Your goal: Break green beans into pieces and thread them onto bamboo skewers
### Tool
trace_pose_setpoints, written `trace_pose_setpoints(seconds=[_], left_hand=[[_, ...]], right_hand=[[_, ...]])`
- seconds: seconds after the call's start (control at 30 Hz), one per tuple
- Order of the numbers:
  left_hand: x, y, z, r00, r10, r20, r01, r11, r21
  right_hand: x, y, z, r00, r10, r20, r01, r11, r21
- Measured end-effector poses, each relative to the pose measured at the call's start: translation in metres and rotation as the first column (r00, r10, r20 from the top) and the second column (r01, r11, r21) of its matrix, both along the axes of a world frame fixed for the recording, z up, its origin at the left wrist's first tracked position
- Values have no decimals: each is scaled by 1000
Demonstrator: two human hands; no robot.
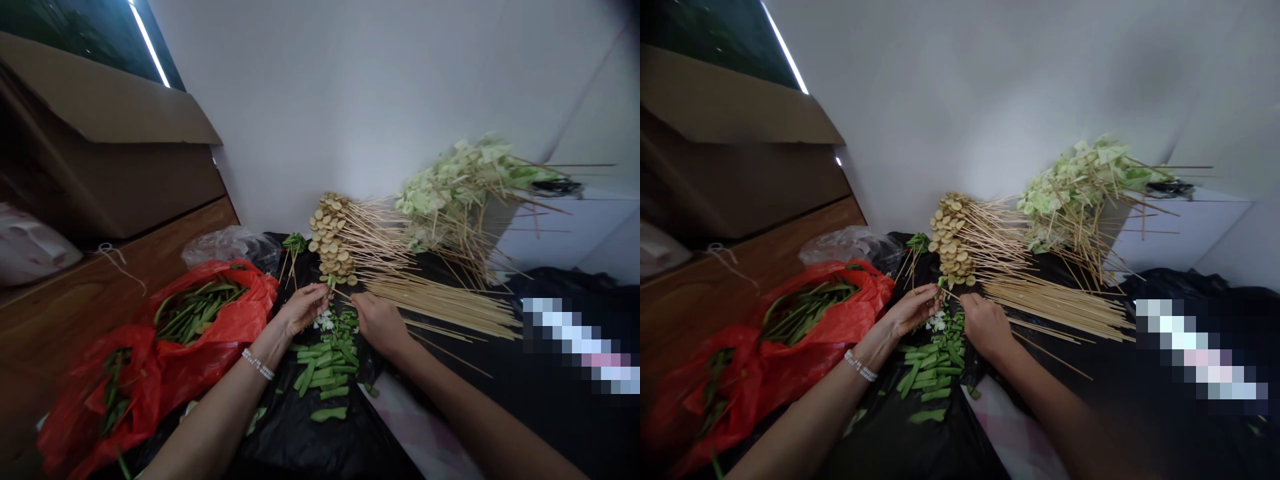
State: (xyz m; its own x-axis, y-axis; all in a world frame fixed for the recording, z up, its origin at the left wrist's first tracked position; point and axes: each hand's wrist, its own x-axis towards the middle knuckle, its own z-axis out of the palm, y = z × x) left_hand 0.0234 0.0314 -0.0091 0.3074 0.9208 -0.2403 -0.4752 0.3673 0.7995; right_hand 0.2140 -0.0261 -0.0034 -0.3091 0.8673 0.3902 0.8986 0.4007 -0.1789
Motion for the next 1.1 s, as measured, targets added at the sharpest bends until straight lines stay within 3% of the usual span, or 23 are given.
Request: trace_pose_setpoints(seconds=[0.77, 0.9, 0.97, 1.0, 1.1], left_hand=[[3, -5, 2, 996, -9, -86, 11, 999, 34], [9, -11, 4, 972, -34, -233, 62, 992, 114], [13, -16, 5, 908, -107, -404, 208, 954, 215], [14, -19, 6, 856, -167, -489, 324, 911, 257], [13, -26, 8, 659, -313, -684, 636, 718, 284]], right_hand=[[-1, -3, 1, 1000, 7, 27, -8, 1000, 25], [3, 0, 3, 999, -31, 39, 30, 999, 28], [7, 3, 5, 997, -74, 24, 73, 996, 42], [9, 4, 5, 995, -97, 15, 96, 994, 50], [13, 7, 6, 991, -134, 7, 133, 989, 67]])
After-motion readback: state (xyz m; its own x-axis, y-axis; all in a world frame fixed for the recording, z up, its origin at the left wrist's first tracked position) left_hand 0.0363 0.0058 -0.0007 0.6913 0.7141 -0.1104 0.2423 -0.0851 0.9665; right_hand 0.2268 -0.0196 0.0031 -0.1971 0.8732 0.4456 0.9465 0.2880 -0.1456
